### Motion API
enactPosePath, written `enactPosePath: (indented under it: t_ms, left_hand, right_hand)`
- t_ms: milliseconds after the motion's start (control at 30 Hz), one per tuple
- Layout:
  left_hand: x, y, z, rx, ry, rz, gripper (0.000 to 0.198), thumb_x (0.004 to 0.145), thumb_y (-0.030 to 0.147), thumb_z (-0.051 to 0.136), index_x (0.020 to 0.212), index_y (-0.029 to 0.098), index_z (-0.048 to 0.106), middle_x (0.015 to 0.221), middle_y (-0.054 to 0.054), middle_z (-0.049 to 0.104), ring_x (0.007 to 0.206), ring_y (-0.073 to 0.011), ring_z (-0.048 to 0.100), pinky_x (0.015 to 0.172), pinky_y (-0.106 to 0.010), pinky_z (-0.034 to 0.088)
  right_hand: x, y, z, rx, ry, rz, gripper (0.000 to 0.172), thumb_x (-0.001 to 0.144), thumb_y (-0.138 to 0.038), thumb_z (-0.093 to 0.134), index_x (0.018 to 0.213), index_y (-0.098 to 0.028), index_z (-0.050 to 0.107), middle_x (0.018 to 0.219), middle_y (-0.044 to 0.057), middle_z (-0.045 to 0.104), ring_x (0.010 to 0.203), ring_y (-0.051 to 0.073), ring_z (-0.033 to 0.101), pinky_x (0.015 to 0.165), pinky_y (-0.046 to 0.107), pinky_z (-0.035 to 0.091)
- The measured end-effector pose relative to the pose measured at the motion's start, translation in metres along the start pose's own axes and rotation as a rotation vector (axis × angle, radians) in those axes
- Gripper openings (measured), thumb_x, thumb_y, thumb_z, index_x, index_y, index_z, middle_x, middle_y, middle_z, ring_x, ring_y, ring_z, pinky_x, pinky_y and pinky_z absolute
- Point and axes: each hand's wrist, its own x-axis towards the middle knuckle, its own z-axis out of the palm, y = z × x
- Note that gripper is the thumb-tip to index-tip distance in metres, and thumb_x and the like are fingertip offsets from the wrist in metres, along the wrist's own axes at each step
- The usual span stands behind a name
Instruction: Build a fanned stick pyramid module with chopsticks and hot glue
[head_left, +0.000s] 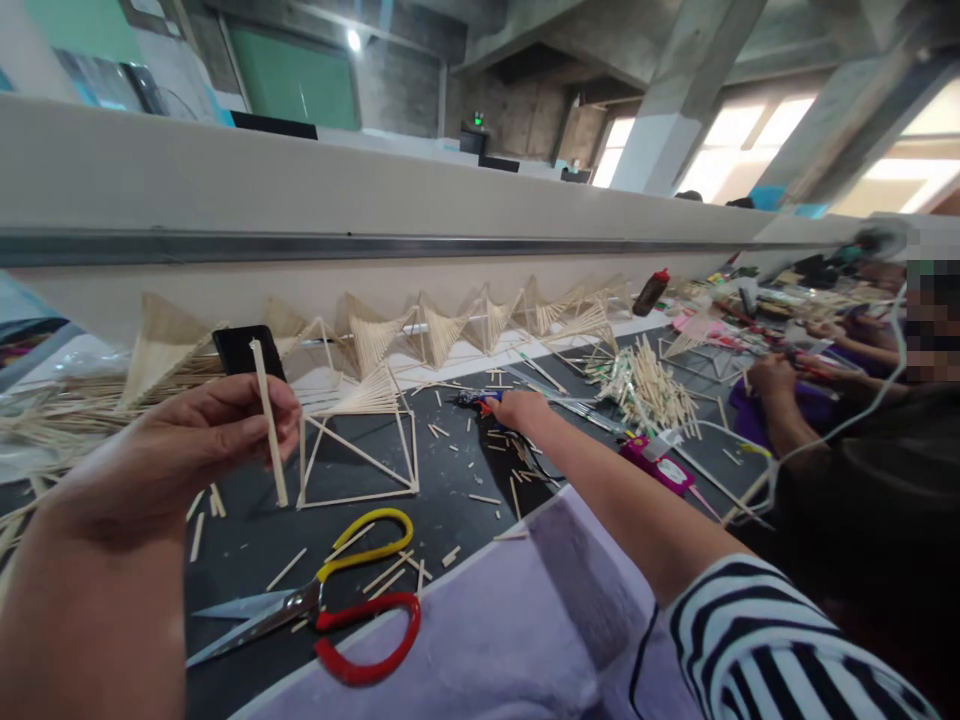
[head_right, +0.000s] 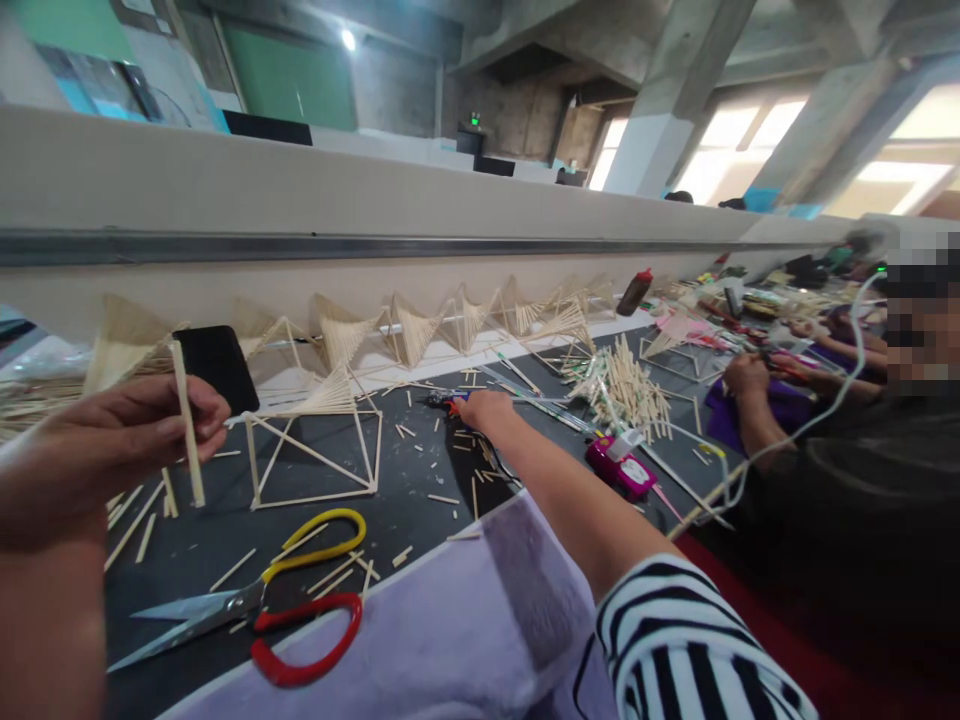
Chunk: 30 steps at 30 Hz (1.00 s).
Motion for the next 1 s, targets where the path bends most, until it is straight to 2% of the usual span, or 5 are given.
enactPosePath:
  t_ms: [133, 233, 433, 700, 1000]
  left_hand:
    - [0.004, -0.002, -0.005, -0.159, -0.036, -0.044, 0.016, 0.072, 0.024, 0.066, 0.086, 0.018, 0.064, 0.069, -0.003, 0.060, 0.060, -0.0134, 0.055, 0.052, -0.023, 0.044]
    - [0.006, -0.002, -0.006, -0.233, -0.043, -0.073, 0.015, 0.074, 0.023, 0.064, 0.088, 0.018, 0.063, 0.069, -0.002, 0.058, 0.062, -0.0128, 0.055, 0.054, -0.022, 0.045]
    - [0.012, -0.008, 0.000, -0.202, -0.038, -0.085, 0.018, 0.075, 0.024, 0.063, 0.093, 0.019, 0.063, 0.070, -0.002, 0.060, 0.064, -0.0123, 0.057, 0.057, -0.022, 0.047]
    - [0.021, -0.012, 0.008, -0.212, 0.161, -0.068, 0.027, 0.067, 0.025, 0.071, 0.092, 0.018, 0.064, 0.071, -0.002, 0.063, 0.058, -0.0106, 0.057, 0.052, -0.020, 0.046]
    - [0.031, -0.018, 0.037, -0.232, 0.290, -0.040, 0.029, 0.065, 0.021, 0.073, 0.092, 0.017, 0.061, 0.069, 0.000, 0.063, 0.051, -0.0073, 0.055, 0.044, -0.016, 0.041]
  right_hand:
    - [-0.032, -0.030, 0.015, -0.002, 0.099, -0.160, 0.019, 0.081, -0.032, 0.054, 0.089, -0.017, 0.062, 0.094, 0.013, 0.065, 0.099, 0.025, 0.056, 0.079, 0.033, 0.041]
    - [-0.056, -0.054, 0.046, 0.293, 0.012, -0.407, 0.014, 0.079, -0.023, 0.053, 0.088, -0.019, 0.063, 0.087, 0.005, 0.066, 0.080, 0.018, 0.059, 0.070, 0.027, 0.044]
    - [-0.067, -0.085, 0.095, 0.836, -0.222, -0.336, 0.028, 0.072, -0.020, 0.058, 0.099, -0.022, 0.062, 0.080, -0.001, 0.063, 0.055, 0.010, 0.051, 0.045, 0.020, 0.040]
    - [-0.058, -0.095, 0.105, 1.019, -0.247, -0.283, 0.011, 0.075, -0.028, 0.053, 0.082, -0.019, 0.057, 0.055, -0.005, 0.056, 0.031, 0.005, 0.035, 0.030, 0.018, 0.025]
    - [-0.066, -0.082, 0.095, 1.024, -0.316, -0.236, 0.018, 0.072, -0.031, 0.053, 0.085, -0.019, 0.055, 0.064, -0.003, 0.059, 0.032, 0.006, 0.037, 0.030, 0.020, 0.026]
